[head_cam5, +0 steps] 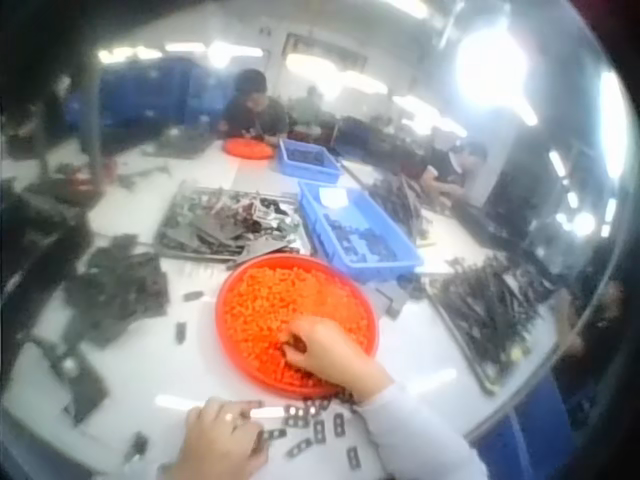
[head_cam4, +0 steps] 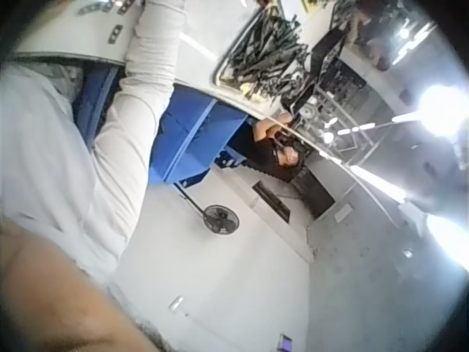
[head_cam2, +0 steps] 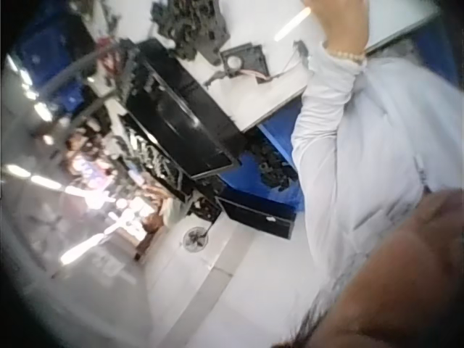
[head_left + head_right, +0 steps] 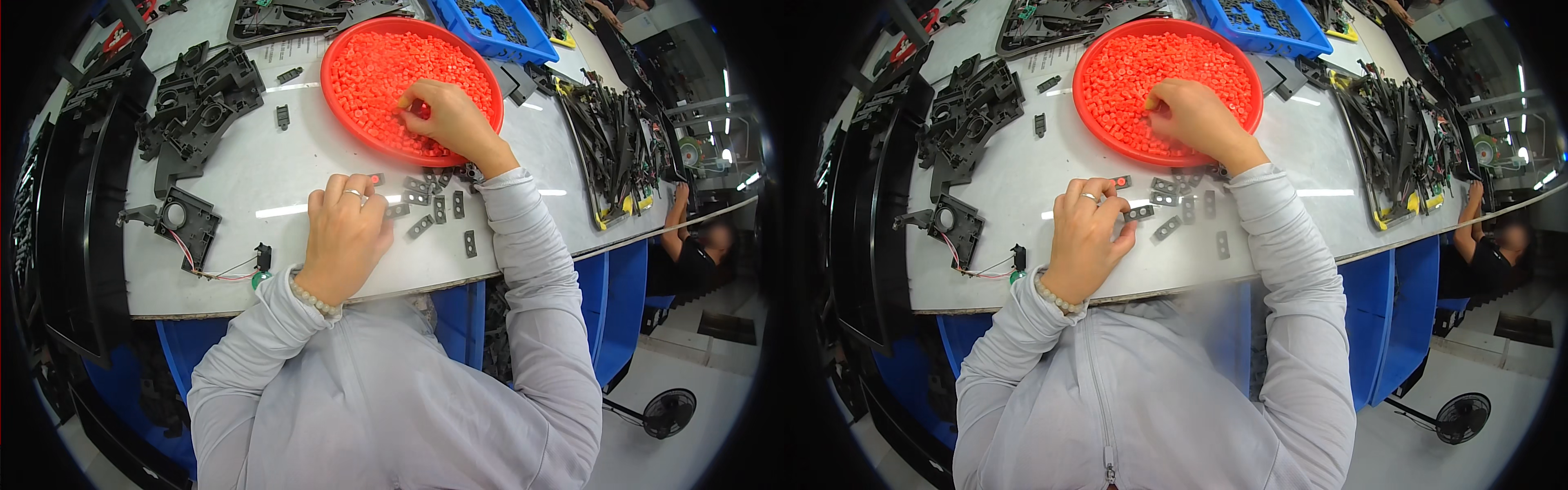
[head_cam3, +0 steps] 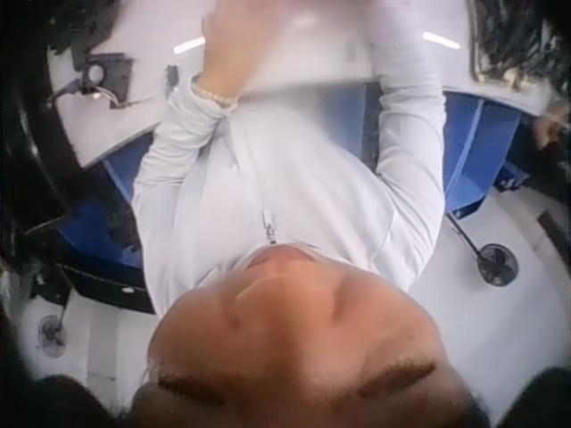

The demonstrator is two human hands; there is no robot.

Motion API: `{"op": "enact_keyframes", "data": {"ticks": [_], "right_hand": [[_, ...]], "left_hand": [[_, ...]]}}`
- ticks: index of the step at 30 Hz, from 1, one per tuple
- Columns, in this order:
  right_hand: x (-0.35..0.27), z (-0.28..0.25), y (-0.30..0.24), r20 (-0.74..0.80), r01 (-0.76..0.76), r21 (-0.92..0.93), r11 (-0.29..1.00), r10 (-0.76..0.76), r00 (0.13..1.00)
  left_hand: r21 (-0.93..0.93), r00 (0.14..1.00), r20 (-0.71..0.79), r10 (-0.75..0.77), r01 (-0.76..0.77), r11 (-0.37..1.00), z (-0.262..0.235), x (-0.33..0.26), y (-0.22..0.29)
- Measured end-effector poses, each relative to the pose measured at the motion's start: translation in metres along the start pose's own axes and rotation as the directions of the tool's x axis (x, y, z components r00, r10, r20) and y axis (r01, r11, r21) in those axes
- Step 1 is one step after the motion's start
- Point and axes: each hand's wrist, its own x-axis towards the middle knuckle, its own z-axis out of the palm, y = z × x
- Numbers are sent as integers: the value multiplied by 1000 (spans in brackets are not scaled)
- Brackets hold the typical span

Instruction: Assembling small plastic housings with internal electronic components and wiring.

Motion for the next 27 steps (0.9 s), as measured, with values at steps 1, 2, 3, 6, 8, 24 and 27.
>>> {"op": "enact_keyframes", "data": {"ticks": [1,2,3,6,8,24,27], "right_hand": [[-1,-1,1,-41,-21,48,999,23,999],[-2,-3,4,-40,-19,49,999,21,999],[-3,-7,7,-47,-41,69,997,44,998],[-4,-10,7,-36,-70,80,994,73,997],[-4,-10,7,-18,-80,71,994,81,997],[-42,-29,-71,164,-15,399,917,-55,985],[-45,-24,-74,131,140,253,957,-177,975]], "left_hand": [[-38,998,-59,4,-7,999,-2,1,-1],[-75,993,-117,7,-16,997,-3,2,-2],[-75,993,-119,5,-14,997,-3,2,-4],[-365,993,-85,-83,46,930,-4,1,-9],[-500,987,-92,-132,69,863,-7,3,-8],[-891,869,274,-411,390,230,-8,2,-15],[-875,869,311,-385,420,241,-11,3,-15]]}}
